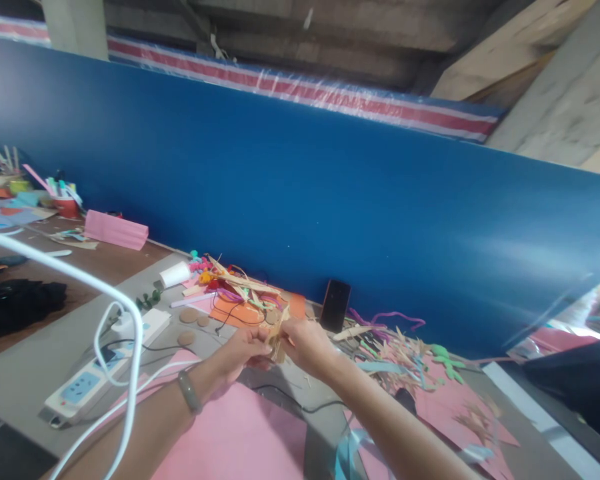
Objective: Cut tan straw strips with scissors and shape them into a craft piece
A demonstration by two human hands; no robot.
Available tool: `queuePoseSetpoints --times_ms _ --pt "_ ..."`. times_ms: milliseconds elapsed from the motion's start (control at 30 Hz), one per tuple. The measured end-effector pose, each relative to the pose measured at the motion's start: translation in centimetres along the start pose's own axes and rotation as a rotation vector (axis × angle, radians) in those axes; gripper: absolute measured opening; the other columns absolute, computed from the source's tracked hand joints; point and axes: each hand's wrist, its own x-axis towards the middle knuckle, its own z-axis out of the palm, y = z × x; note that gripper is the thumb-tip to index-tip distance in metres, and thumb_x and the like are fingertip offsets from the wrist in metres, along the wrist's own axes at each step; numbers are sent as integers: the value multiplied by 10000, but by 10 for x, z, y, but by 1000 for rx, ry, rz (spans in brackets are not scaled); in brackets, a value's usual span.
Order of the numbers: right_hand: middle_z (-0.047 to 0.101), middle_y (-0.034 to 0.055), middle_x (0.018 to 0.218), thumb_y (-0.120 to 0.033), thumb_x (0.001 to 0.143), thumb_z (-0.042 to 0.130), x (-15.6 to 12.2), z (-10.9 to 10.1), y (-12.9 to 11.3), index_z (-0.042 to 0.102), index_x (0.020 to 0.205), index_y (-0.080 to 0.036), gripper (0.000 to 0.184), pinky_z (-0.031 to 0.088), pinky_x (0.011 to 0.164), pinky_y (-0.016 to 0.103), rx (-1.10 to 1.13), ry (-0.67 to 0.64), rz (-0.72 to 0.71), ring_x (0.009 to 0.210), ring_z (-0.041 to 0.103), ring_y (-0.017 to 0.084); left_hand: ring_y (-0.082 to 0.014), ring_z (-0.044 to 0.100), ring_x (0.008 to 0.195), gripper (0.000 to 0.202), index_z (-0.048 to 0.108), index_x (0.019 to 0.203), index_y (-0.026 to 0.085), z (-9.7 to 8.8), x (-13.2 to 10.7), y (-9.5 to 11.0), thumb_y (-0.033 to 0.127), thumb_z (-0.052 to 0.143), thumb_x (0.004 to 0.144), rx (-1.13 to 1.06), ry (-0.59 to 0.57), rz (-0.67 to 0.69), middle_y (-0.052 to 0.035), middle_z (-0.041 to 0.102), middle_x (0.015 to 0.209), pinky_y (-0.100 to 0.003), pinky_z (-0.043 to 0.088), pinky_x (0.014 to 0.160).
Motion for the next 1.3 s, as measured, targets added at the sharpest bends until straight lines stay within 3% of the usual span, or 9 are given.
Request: queuePoseSetpoints --times_ms 200,500,667,933,1300 --pt "711 97 858 -191 847 467 -1 1 -13 669 809 -167 207 347 588 261 9 -34 62 787 668 219 -165 662 672 387 607 934 152 -1 2 -3 273 779 609 -35 -38 -2 -55 698 755 -222 478 578" --pt "717 81 841 -184 812 494 -4 0 -26 704 813 -186 210 350 573 254 46 -46 98 796 672 226 -147 638 625 423 613 913 149 -3 3 -6 376 800 608 28 -8 0 -48 691 721 -207 462 532" --pt "716 58 848 -193 828 474 -4 0 -23 717 805 -224 246 352 589 250 67 -54 104 783 659 208 -159 655 639 420 583 923 161 -10 8 -12 315 808 604 44 -58 19 -52 705 723 -213 464 537" --pt "686 64 800 -208 832 499 -2 2 -19 684 793 -178 192 297 547 240 90 -63 136 730 626 181 -161 651 606 314 554 853 166 -16 17 -25 193 745 605 55 -63 26 -21 691 653 -242 479 559" --pt "676 31 732 -196 783 564 1 9 -6 652 731 -170 105 282 543 216 203 27 127 665 586 144 -154 641 609 227 655 832 127 -8 6 -12 208 703 626 114 -44 -6 -58 700 709 -226 467 527"
